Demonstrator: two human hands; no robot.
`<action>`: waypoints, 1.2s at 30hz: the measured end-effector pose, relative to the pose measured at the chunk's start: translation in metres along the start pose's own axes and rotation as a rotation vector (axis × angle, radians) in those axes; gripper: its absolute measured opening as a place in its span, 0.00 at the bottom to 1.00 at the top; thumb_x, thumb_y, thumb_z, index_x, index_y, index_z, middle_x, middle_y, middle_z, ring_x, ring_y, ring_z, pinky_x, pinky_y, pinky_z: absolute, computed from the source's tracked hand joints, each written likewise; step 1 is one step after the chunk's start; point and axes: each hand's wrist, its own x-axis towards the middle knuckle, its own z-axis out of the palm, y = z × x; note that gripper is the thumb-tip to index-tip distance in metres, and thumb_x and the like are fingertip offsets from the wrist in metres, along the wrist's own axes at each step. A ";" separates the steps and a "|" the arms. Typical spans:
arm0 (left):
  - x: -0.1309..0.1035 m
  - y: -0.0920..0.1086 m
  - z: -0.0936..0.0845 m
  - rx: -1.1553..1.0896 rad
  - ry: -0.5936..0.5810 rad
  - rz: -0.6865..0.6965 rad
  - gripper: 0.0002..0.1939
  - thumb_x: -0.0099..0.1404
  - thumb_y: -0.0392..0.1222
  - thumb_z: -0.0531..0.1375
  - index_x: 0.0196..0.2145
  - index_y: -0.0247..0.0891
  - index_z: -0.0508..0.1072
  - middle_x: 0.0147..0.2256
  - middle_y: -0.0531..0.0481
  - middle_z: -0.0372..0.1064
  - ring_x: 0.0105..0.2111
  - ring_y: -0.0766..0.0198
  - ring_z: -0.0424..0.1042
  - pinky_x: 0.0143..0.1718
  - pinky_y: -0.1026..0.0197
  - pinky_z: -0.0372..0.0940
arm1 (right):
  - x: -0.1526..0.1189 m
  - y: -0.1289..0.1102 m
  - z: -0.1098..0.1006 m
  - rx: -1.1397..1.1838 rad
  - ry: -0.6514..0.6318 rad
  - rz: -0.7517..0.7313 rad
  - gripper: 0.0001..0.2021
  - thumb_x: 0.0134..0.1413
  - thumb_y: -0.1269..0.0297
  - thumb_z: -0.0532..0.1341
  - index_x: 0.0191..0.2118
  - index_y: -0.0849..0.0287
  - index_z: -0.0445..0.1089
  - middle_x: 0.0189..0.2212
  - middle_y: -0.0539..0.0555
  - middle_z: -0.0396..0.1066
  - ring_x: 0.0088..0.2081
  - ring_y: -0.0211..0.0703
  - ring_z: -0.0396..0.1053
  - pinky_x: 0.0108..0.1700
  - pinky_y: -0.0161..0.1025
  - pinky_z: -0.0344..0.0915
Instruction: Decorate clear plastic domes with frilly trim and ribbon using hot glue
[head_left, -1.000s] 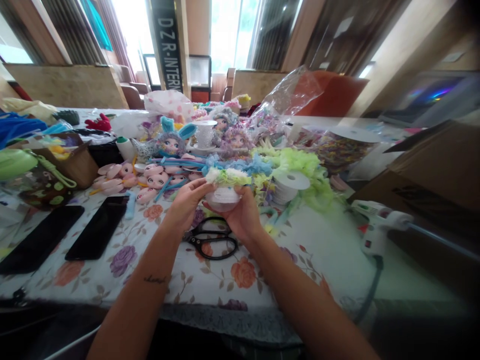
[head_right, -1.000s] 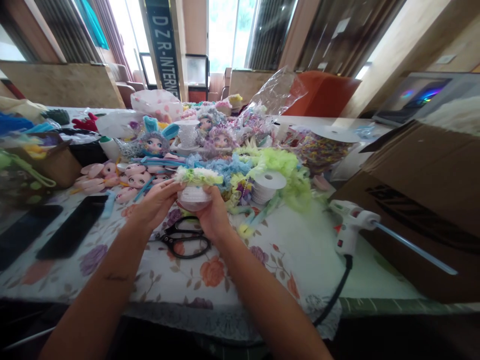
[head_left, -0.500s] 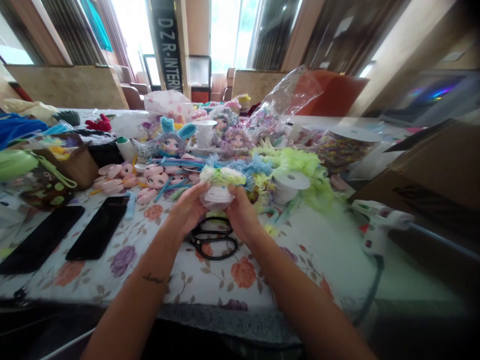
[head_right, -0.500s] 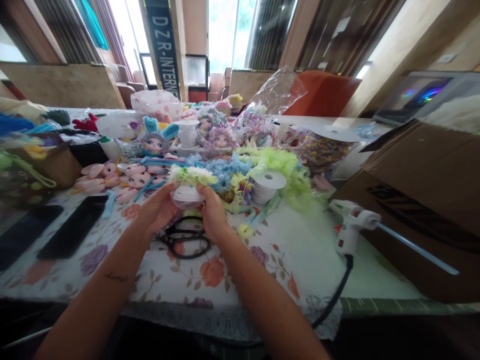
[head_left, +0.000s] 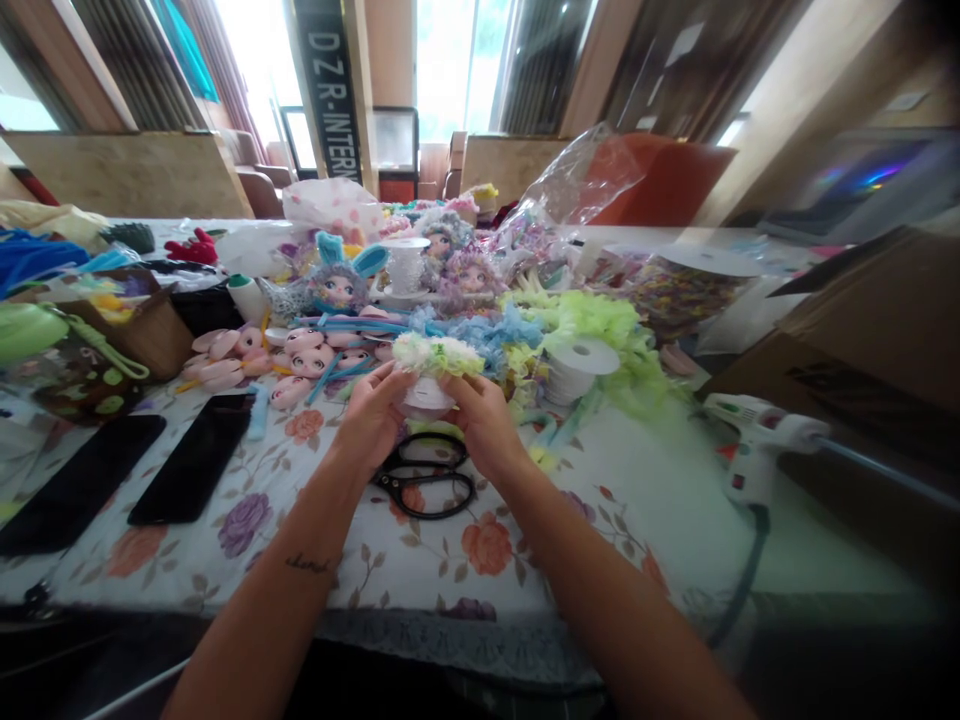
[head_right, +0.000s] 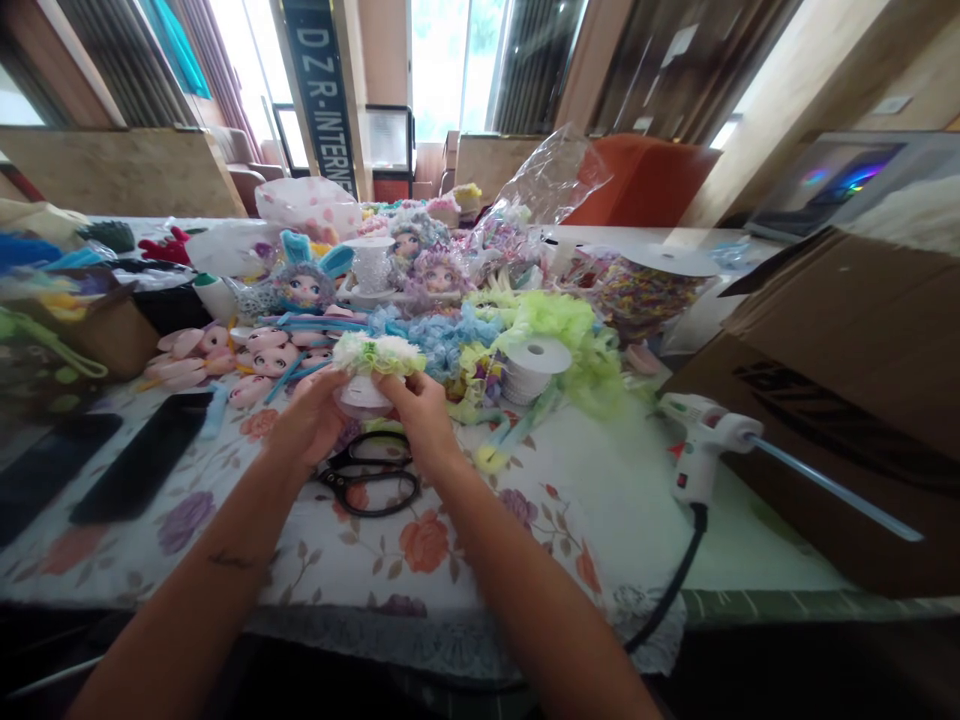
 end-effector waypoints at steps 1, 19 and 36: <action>0.000 0.000 -0.001 0.000 -0.004 -0.001 0.13 0.51 0.38 0.68 0.36 0.33 0.78 0.34 0.45 0.79 0.36 0.56 0.78 0.36 0.61 0.72 | 0.001 0.001 -0.001 -0.053 0.016 -0.018 0.16 0.43 0.52 0.69 0.33 0.59 0.73 0.28 0.49 0.70 0.30 0.39 0.67 0.31 0.36 0.66; -0.001 -0.006 0.003 -0.032 0.045 -0.072 0.15 0.49 0.38 0.69 0.35 0.32 0.76 0.32 0.47 0.78 0.35 0.57 0.77 0.39 0.58 0.72 | -0.002 -0.012 -0.001 -0.130 0.064 0.074 0.22 0.39 0.52 0.70 0.39 0.63 0.75 0.33 0.54 0.75 0.33 0.44 0.71 0.33 0.38 0.69; -0.001 0.001 0.005 0.008 -0.094 -0.102 0.21 0.52 0.34 0.65 0.45 0.34 0.75 0.41 0.44 0.78 0.43 0.55 0.76 0.45 0.56 0.70 | 0.000 -0.007 -0.001 -0.121 0.097 0.013 0.21 0.38 0.58 0.71 0.42 0.61 0.74 0.38 0.55 0.75 0.38 0.46 0.72 0.37 0.41 0.71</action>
